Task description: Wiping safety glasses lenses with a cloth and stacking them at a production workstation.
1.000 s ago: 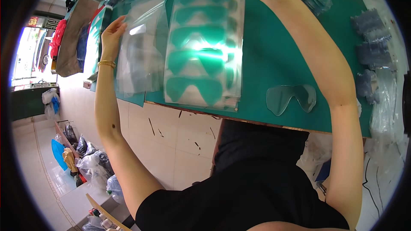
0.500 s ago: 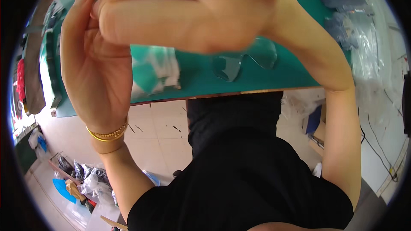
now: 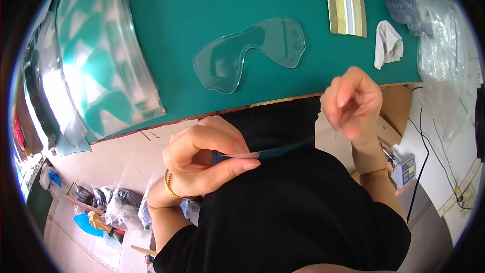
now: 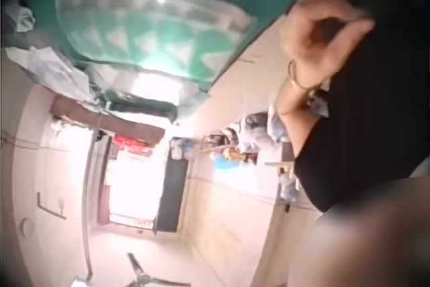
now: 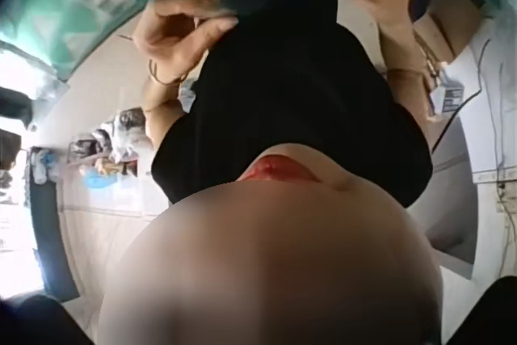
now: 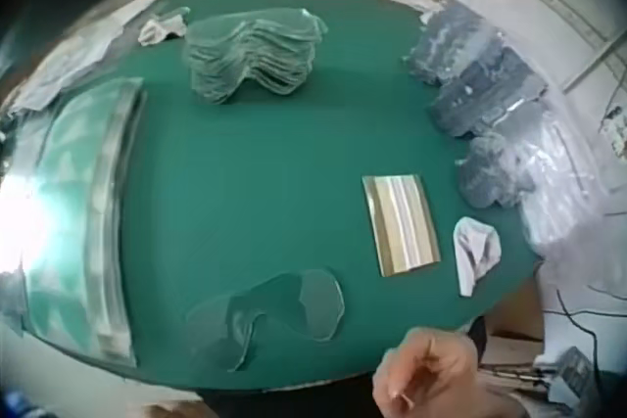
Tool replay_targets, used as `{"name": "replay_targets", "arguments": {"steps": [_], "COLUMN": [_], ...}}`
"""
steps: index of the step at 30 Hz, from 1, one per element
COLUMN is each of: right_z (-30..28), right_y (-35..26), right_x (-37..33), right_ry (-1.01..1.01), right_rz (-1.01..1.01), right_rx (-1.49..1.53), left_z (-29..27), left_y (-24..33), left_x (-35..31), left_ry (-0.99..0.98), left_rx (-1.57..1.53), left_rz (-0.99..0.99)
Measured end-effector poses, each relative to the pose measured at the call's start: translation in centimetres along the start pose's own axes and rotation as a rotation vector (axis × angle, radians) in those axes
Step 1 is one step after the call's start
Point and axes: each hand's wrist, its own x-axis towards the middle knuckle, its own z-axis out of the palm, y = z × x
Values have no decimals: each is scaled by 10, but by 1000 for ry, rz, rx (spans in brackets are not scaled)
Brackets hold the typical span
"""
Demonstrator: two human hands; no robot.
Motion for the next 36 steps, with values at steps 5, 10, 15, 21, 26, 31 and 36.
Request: {"name": "replay_targets", "arguments": {"steps": [5,10,15,21,26,31,36], "right_z": [-17,-11,-4,6,9,8,10], "right_y": [3,-1,-7,-4,-9,-6,-4], "right_x": [-5,17,33,57,66,68,69], "right_ry": [13,85,127,232,251,240,259], "right_rz": [18,-69,-105,-53,118,145,150], "right_rx": [114,-263,-460,-447,-524,-598,-585], "left_z": [9,4,-7,3,7,8,8], "left_y": [-17,-19,-15,-22,-28,-30,-31], "left_x": [-7,7,-4,20,27,30,33], "left_ry": [144,265,305,654,704,728,746], "left_rx": [82,337,566,402,470,513,545], "left_rz": [76,176,53,-96,-140,-151,-140]}}
